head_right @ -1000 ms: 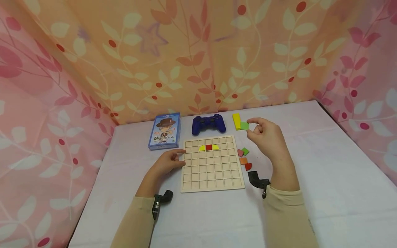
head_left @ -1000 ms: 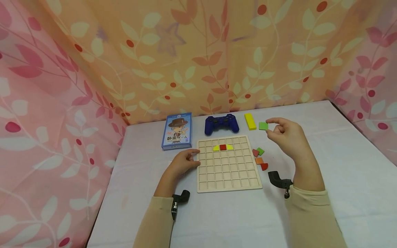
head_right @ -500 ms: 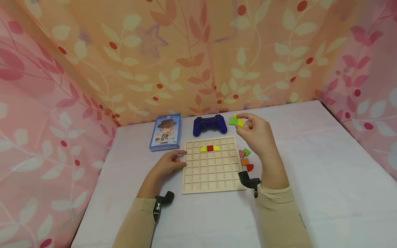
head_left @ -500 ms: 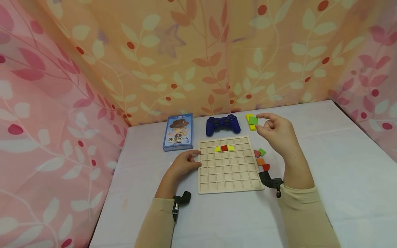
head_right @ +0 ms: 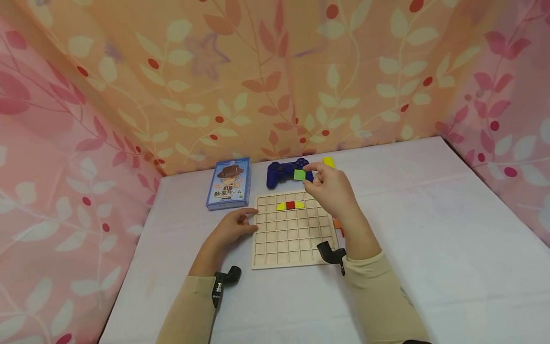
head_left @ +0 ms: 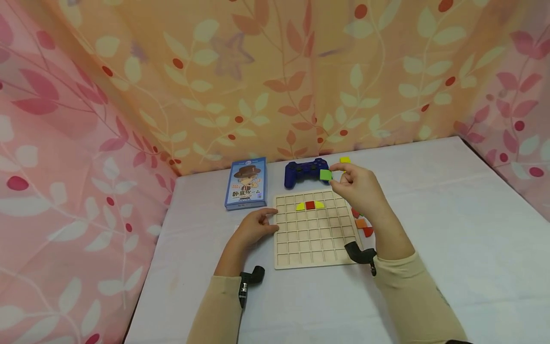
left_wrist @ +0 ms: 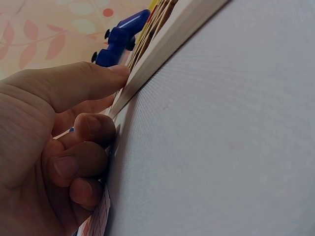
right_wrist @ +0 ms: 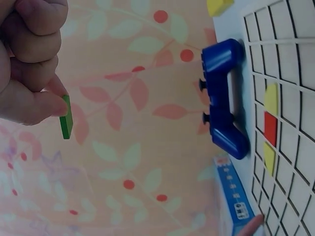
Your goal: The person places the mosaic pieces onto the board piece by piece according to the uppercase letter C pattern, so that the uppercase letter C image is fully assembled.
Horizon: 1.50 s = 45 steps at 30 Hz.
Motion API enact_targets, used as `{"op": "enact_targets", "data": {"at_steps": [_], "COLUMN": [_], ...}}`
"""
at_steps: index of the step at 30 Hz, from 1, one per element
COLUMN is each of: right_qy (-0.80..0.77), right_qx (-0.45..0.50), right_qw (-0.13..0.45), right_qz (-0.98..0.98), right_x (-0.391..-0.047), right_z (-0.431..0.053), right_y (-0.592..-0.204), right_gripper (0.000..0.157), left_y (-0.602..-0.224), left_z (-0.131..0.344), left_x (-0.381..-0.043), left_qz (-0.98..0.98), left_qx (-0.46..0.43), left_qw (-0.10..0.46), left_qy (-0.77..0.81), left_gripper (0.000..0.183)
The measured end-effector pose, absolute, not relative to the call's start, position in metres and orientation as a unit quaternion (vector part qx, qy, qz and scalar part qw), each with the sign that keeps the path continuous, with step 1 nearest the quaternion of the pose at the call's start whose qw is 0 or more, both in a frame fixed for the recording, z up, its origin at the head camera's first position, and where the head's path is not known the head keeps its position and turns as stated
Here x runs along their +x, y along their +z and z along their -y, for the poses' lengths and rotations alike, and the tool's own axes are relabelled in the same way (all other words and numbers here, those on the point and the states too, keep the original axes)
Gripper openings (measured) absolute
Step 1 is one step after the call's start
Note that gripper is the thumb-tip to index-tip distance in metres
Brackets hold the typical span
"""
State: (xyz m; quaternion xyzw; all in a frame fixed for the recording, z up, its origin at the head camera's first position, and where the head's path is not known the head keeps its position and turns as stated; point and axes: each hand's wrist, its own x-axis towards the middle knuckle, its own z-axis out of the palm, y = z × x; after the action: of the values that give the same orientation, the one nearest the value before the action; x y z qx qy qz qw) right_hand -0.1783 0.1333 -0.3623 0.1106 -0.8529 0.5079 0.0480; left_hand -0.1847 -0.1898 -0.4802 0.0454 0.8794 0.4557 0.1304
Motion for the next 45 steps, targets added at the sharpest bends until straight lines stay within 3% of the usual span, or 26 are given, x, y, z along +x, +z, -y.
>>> {"op": "enact_targets", "data": {"at_steps": [12,45], "right_qy": [0.480,0.332], "right_qx": [0.131,0.191], "right_qw": [-0.020,-0.104], "right_qz": [0.867,0.918], "right_x": [-0.191,-0.210], "right_z": [-0.103,-0.072], "right_y": [-0.386,-0.446], "right_gripper": [0.033,0.028], "left_y": [-0.477,-0.478], "left_z": [0.190,0.191], "left_x": [-0.184,-0.185], "left_qz": [-0.877,-0.880], "left_qx": [0.050,0.058], "left_qw": [0.135,0.132], "left_qy": [0.458,0.452], "left_gripper": [0.051,0.052]}}
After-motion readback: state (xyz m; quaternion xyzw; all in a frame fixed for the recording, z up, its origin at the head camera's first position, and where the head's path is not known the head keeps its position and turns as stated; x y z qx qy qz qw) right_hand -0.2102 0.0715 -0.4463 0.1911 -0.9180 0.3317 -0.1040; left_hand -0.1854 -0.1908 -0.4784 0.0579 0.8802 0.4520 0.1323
